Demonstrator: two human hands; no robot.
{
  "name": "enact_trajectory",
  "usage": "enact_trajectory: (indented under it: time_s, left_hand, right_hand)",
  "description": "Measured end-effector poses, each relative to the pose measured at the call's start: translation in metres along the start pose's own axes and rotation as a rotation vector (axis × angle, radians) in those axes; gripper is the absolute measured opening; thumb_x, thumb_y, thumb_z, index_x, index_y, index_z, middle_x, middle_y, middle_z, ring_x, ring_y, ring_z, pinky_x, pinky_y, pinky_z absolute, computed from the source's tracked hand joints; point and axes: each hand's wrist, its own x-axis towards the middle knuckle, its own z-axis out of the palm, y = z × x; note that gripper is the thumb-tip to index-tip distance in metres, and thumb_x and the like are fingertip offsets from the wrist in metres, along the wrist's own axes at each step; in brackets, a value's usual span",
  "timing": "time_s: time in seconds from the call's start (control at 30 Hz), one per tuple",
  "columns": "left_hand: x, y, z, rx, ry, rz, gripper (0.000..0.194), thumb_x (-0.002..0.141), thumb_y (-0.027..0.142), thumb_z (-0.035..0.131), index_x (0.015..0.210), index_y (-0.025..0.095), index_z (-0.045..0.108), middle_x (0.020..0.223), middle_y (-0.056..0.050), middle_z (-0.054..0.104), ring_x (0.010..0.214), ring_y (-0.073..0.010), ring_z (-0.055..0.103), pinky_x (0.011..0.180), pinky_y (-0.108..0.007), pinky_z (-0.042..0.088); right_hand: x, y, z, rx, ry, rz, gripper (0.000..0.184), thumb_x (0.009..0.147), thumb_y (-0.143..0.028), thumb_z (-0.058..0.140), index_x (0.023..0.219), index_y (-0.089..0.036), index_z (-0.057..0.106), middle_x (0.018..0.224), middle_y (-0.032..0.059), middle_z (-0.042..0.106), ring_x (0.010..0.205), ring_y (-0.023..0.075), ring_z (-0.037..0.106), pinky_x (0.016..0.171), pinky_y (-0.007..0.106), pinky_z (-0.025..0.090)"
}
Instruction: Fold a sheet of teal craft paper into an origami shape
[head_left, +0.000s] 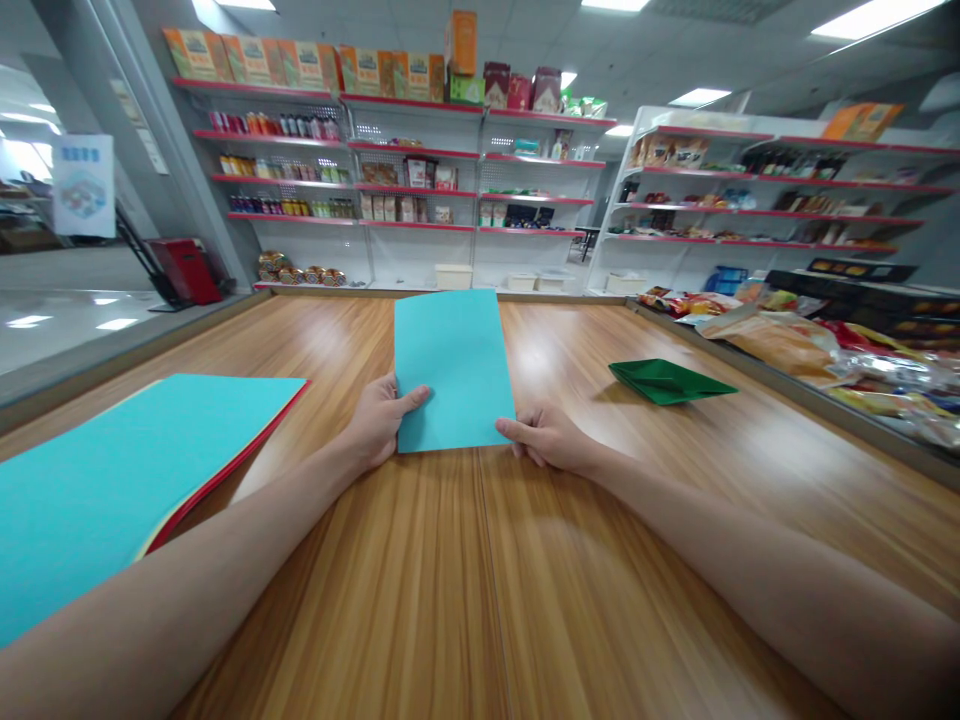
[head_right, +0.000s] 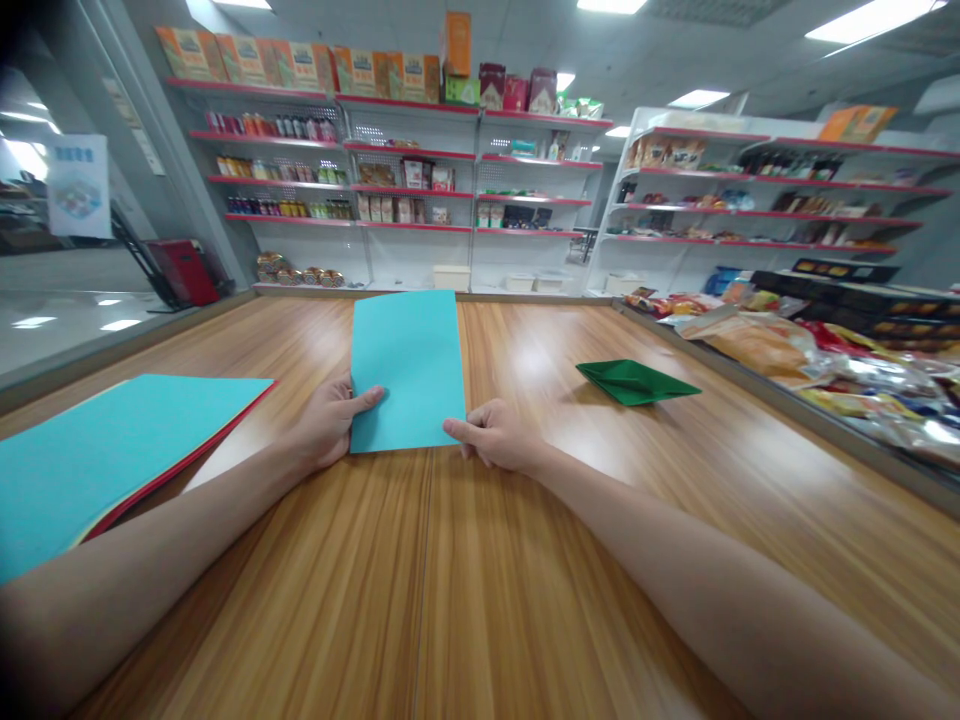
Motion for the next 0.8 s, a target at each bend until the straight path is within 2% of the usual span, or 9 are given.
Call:
enact_trajectory:
  time_s: [0.1,0.23,0.43,0.57,0.63,0.7,0.8]
  left_hand:
    - [-0.0015,0.0028,-0.0001,0.01,-0.042,-0.042,0.044,0.062,0.024,0.083,0.1,0.012,0.065,0.092,-0.011,0.073,0.075,-0.0218,0.069,0.072,-0.034,0.055]
    - [-0.0032,0.006,-0.0009,0.029,-0.112,-0.137,0.043,0.06,0.023,0.084,0.096,0.009,0.066,0.09,-0.013,0.073,0.072,-0.0236,0.069,0.071,-0.036,0.056]
    - [-0.0031,0.0051,-0.0035,0.058,-0.118,-0.182,0.033,0.066,0.03,0.08,0.087,0.009,0.068,0.078,-0.011,0.073,0.062,-0.0191,0.068,0.061,-0.03,0.056]
    - [-0.0054,0.0067,-0.0028,0.102,-0.194,-0.252,0.036,0.061,0.03,0.083,0.084,0.006,0.069,0.076,-0.013,0.073,0.06,-0.0205,0.068,0.058,-0.03,0.055]
    - [-0.0056,0.0074,-0.0028,0.12,-0.217,-0.279,0.035,0.062,0.031,0.083,0.083,0.006,0.07,0.075,-0.013,0.072,0.059,-0.0208,0.068,0.058,-0.031,0.055]
    - [-0.0051,0.0075,-0.0035,0.131,-0.213,-0.273,0.033,0.066,0.035,0.08,0.081,0.008,0.07,0.074,-0.011,0.072,0.059,-0.0194,0.067,0.057,-0.03,0.055]
    - [-0.0046,0.0074,-0.0054,0.154,-0.221,-0.26,0.032,0.067,0.037,0.079,0.08,0.009,0.069,0.073,-0.009,0.072,0.057,-0.0174,0.066,0.056,-0.027,0.053]
  right_hand:
    - [0.0008,0.0008,0.0005,0.048,-0.01,0.036,0.062,0.08,-0.066,0.046,0.047,-0.015,0.05,0.036,-0.0012,0.046,0.031,0.0059,0.037,0.034,0.019,0.026]
    - [0.0043,0.0046,0.0003,0.215,0.03,0.037,0.053,0.076,-0.066,0.053,0.062,-0.015,0.053,0.044,-0.0023,0.051,0.035,0.0066,0.042,0.033,0.018,0.028]
    - [0.0057,0.0077,0.0012,0.349,-0.081,0.009,0.049,0.074,-0.059,0.06,0.058,-0.014,0.051,0.043,-0.001,0.052,0.034,0.0061,0.041,0.032,0.018,0.023]
    - [0.0053,0.0057,0.0033,0.442,0.078,0.055,0.046,0.073,-0.058,0.061,0.061,-0.016,0.049,0.043,-0.0046,0.048,0.03,0.005,0.037,0.027,0.017,0.02]
    - [0.005,0.0058,0.0028,0.434,0.089,0.044,0.048,0.073,-0.06,0.061,0.058,-0.017,0.047,0.04,-0.0063,0.043,0.028,0.0044,0.034,0.026,0.017,0.019]
    - [0.0044,0.0065,0.0022,0.386,0.037,0.035,0.049,0.073,-0.061,0.06,0.057,-0.016,0.047,0.037,-0.0069,0.04,0.027,0.0049,0.034,0.026,0.018,0.017]
    - [0.0041,0.0081,0.0032,0.316,0.02,0.029,0.05,0.075,-0.061,0.059,0.057,-0.016,0.049,0.038,-0.0041,0.045,0.028,0.007,0.04,0.026,0.018,0.02]
